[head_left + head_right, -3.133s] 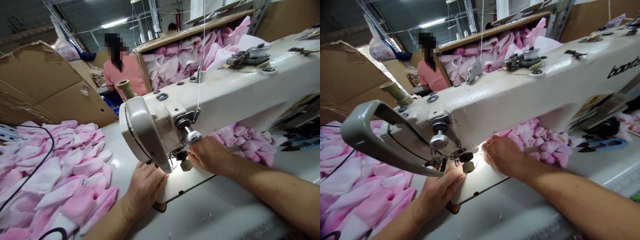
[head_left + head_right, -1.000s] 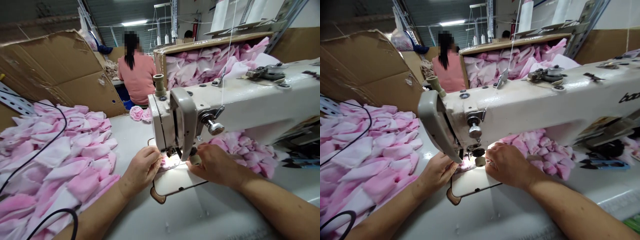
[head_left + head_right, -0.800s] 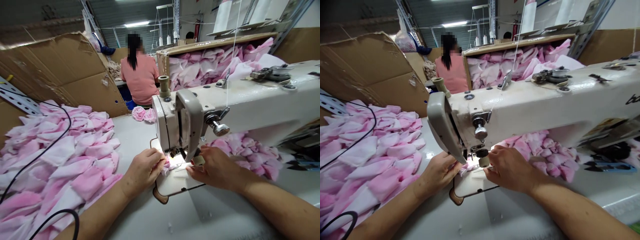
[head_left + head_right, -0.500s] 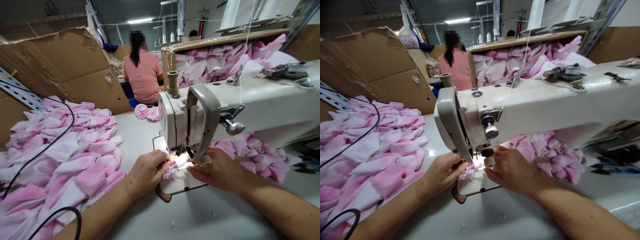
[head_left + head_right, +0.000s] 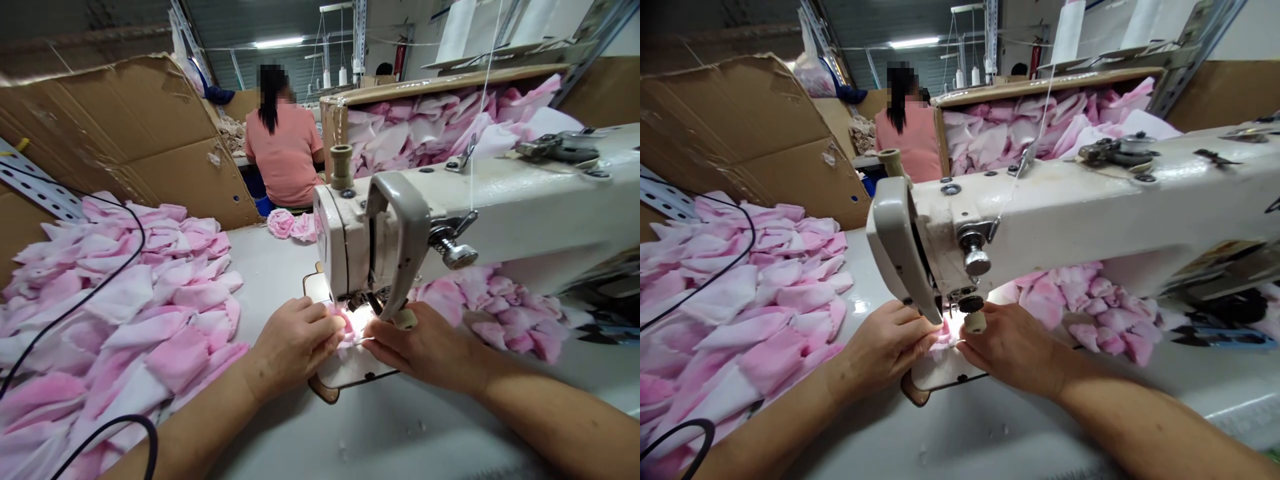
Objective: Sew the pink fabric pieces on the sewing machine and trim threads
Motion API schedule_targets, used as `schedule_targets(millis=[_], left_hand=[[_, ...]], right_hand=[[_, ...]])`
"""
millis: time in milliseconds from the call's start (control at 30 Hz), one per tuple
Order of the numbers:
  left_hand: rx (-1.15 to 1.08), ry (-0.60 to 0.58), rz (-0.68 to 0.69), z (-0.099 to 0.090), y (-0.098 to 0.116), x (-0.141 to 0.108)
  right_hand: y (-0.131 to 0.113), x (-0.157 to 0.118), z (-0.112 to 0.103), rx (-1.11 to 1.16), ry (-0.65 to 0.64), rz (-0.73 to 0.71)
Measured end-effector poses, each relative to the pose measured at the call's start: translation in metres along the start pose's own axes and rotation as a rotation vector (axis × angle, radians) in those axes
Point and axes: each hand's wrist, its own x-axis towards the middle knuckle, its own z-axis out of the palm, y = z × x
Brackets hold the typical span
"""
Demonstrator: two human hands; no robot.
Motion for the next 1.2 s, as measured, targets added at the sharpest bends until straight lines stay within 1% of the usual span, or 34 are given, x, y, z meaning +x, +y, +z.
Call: schedule_targets(millis=[133, 200, 300, 400, 500, 567, 633, 700, 800, 867, 1033, 1200], left_hand=[[0.186, -0.037, -0.102, 0.001, -0.002, 0.002], [0.264, -0.049, -0.126, 0.001, -0.001, 0.004], [0.296, -0.059, -0.144, 0.000, 0.000, 0.006], [0.277, -0.012, -0.106, 0.002, 0.000, 0.005], [0.152, 0.053, 0.000, 0.002, 0.000, 0.002], [0.016, 0.054, 0.084, 0.001, 0.002, 0.000], [-0.063, 0.017, 0.127, 0.000, 0.005, -0.002], [-0.031, -0.003, 0.098, 0.001, 0.008, -0.003], [0.113, 0.046, 0.004, 0.008, 0.009, -0.005], [0.186, 0.072, -0.026, 0.011, 0.009, -0.006], [0.244, 0.057, 0.015, 0.012, 0.010, -0.003], [0.178, 0.052, 0.089, 0.011, 0.006, -0.002]], right_hand=[[0.000, 0.001, 0.000, 0.019, -0.078, 0.016], [0.000, 0.002, 0.001, 0.018, -0.081, 0.021], [-0.002, 0.004, 0.001, 0.017, -0.076, 0.022], [-0.003, 0.004, 0.000, 0.028, -0.063, 0.020], [-0.002, 0.005, -0.001, 0.066, -0.025, 0.024], [-0.001, 0.006, -0.002, 0.140, -0.017, 0.038], [0.000, 0.008, -0.004, 0.249, -0.039, 0.084], [0.000, 0.010, -0.006, 0.352, -0.079, 0.156], [0.001, 0.012, -0.009, 0.451, -0.127, 0.214], [0.000, 0.013, -0.010, 0.495, -0.151, 0.229], [0.000, 0.012, -0.010, 0.478, -0.155, 0.238], [0.003, 0.009, -0.009, 0.468, -0.170, 0.257]])
